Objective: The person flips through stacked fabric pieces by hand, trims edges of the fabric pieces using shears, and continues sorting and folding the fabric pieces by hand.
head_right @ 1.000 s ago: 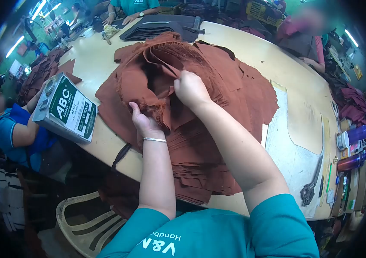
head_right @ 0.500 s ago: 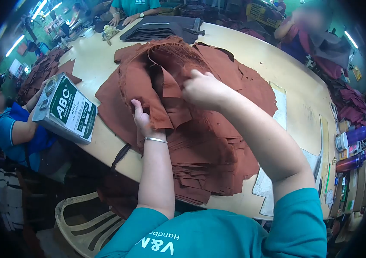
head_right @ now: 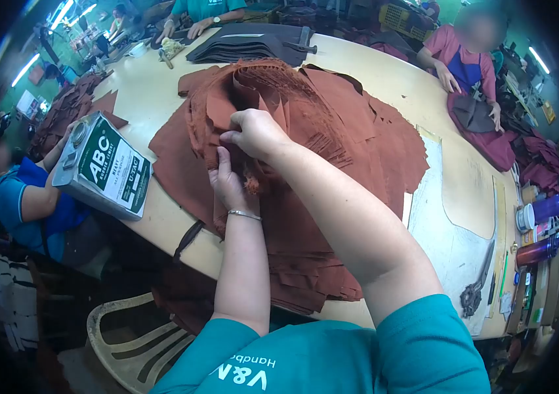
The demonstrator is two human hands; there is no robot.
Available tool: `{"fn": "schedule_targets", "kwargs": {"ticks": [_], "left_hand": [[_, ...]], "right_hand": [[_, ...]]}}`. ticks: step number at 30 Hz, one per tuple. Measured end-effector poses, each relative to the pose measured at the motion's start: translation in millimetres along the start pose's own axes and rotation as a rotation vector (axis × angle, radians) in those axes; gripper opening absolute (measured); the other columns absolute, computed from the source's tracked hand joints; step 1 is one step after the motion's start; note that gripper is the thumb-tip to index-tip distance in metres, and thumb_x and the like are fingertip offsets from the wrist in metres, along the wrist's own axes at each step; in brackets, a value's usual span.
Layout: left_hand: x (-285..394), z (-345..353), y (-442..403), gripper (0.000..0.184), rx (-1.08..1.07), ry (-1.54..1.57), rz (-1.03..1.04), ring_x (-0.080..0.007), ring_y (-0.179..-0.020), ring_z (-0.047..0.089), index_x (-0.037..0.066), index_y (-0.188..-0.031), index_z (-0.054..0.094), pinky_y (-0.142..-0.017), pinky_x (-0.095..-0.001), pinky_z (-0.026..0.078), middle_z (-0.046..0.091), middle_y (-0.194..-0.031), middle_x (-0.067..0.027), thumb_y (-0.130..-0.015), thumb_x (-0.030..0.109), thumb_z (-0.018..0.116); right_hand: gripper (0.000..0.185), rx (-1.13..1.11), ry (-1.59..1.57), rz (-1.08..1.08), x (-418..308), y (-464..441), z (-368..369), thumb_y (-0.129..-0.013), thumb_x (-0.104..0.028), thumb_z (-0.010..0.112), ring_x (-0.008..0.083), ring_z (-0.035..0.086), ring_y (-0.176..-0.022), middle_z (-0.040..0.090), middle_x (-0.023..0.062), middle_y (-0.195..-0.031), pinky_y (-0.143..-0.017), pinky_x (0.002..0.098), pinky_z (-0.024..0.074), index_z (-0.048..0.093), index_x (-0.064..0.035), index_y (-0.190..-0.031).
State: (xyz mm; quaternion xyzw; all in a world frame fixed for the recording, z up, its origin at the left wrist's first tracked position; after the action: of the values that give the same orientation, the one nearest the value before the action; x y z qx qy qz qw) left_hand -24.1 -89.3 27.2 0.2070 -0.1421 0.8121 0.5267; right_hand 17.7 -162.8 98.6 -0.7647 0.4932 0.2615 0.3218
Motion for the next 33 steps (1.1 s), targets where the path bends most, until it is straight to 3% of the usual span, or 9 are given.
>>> {"fn": "schedule_targets", "kwargs": {"ticks": [5,7,12,15,18,21,26,29,33], "left_hand": [[0,-17,-10,0.029,0.142,0.105,-0.064,-0.0213,-0.094,0.054,0.002,-0.107,0.05,-0.082,-0.0352,0.045,0.055,-0.105,-0.0105,-0.086,0.021,0.051],[3,-32,-18,0.043,0.154,0.234,-0.17,-0.0241,-0.102,0.048,0.002,-0.114,0.044,-0.088,-0.0376,0.039,0.051,-0.109,-0.0103,-0.086,0.034,0.048],[-1,-37,-19,0.043,0.019,0.345,-0.207,-0.0246,-0.1,0.05,0.002,-0.112,0.045,-0.087,-0.037,0.039,0.051,-0.11,-0.0108,-0.086,0.036,0.046],[-3,-36,-20,0.044,-0.036,0.278,-0.297,-0.0248,-0.101,0.05,0.002,-0.112,0.046,-0.089,-0.0377,0.039,0.053,-0.108,-0.0094,-0.086,0.038,0.045],[-4,-54,-27,0.048,-0.18,0.503,-0.43,-0.0247,-0.104,0.049,0.002,-0.114,0.046,-0.092,-0.0374,0.038,0.052,-0.111,-0.009,-0.085,0.04,0.047],[-6,-48,-29,0.044,-0.09,0.506,-0.338,-0.0236,-0.102,0.051,0.002,-0.112,0.047,-0.09,-0.0365,0.04,0.052,-0.112,-0.0095,-0.085,0.035,0.049],[-7,-26,-16,0.032,-0.058,0.204,-0.029,-0.022,-0.095,0.054,0.002,-0.113,0.046,-0.08,-0.0334,0.047,0.052,-0.109,-0.0114,-0.087,0.021,0.049],[-4,-22,-12,0.027,-0.172,0.117,0.022,-0.02,-0.087,0.056,0.004,-0.108,0.048,-0.075,-0.0315,0.049,0.055,-0.102,-0.0107,-0.087,0.021,0.049],[2,-13,-4,0.024,0.066,0.222,-0.054,-0.0188,-0.085,0.057,0.004,-0.1,0.048,-0.074,-0.0301,0.049,0.056,-0.097,-0.0102,-0.086,0.023,0.051]], "right_hand": [[0.021,0.378,0.093,-0.018,17,19,5,-0.075,-0.019,0.061,0.0288,0.059,-0.071,0.059,0.0181,-0.071,-0.063,0.0347,0.0445,0.059,0.0013,-0.08],[0.021,0.45,0.067,0.197,39,23,-18,-0.075,-0.019,0.06,0.0328,0.058,-0.073,0.059,0.0196,-0.073,-0.065,0.0374,0.0443,0.058,0.0023,-0.076],[0.025,0.263,0.554,-0.125,25,40,-19,-0.071,-0.006,0.049,0.0348,0.044,-0.098,0.047,0.0159,-0.105,-0.077,0.0396,0.0406,0.05,-0.0063,-0.097],[0.019,-0.02,0.732,-0.722,-3,58,-17,-0.071,-0.013,0.049,0.0251,0.041,-0.099,0.046,0.0066,-0.099,-0.08,0.0383,0.0389,0.057,-0.0111,-0.089],[0.012,-0.617,0.733,-0.567,-6,76,-27,-0.068,-0.016,0.054,0.0207,0.042,-0.097,0.048,0.0005,-0.09,-0.08,0.0366,0.0382,0.061,-0.0138,-0.077],[0.005,-0.623,0.79,-0.53,1,86,-50,-0.064,-0.015,0.058,0.0203,0.045,-0.092,0.05,0.0005,-0.081,-0.076,0.0374,0.0401,0.059,-0.0129,-0.068],[0.014,0.079,0.141,-0.358,-20,48,-38,-0.067,-0.009,0.057,0.0289,0.055,-0.071,0.056,0.0111,-0.073,-0.064,0.0357,0.0453,0.056,-0.0051,-0.081],[0.027,0.072,0.066,-0.074,-25,12,-10,-0.069,-0.023,0.067,0.0246,0.058,-0.068,0.058,0.0149,-0.071,-0.062,0.033,0.0454,0.056,0.0008,-0.076],[0.03,-0.022,0.036,0.002,-3,-6,13,-0.065,-0.025,0.071,0.024,0.058,-0.066,0.059,0.0149,-0.069,-0.061,0.033,0.0456,0.057,0.0008,-0.074]]}}
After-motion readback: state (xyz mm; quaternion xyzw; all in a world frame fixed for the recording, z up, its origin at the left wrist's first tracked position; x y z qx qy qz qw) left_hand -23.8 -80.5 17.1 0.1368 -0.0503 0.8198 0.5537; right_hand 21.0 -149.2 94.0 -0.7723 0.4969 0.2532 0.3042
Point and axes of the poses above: each hand's wrist, its own y-axis away from the middle knuckle, its own z-axis out of the palm, x = y × z, the point moved 1 cm from there along -y, towards the middle knuckle
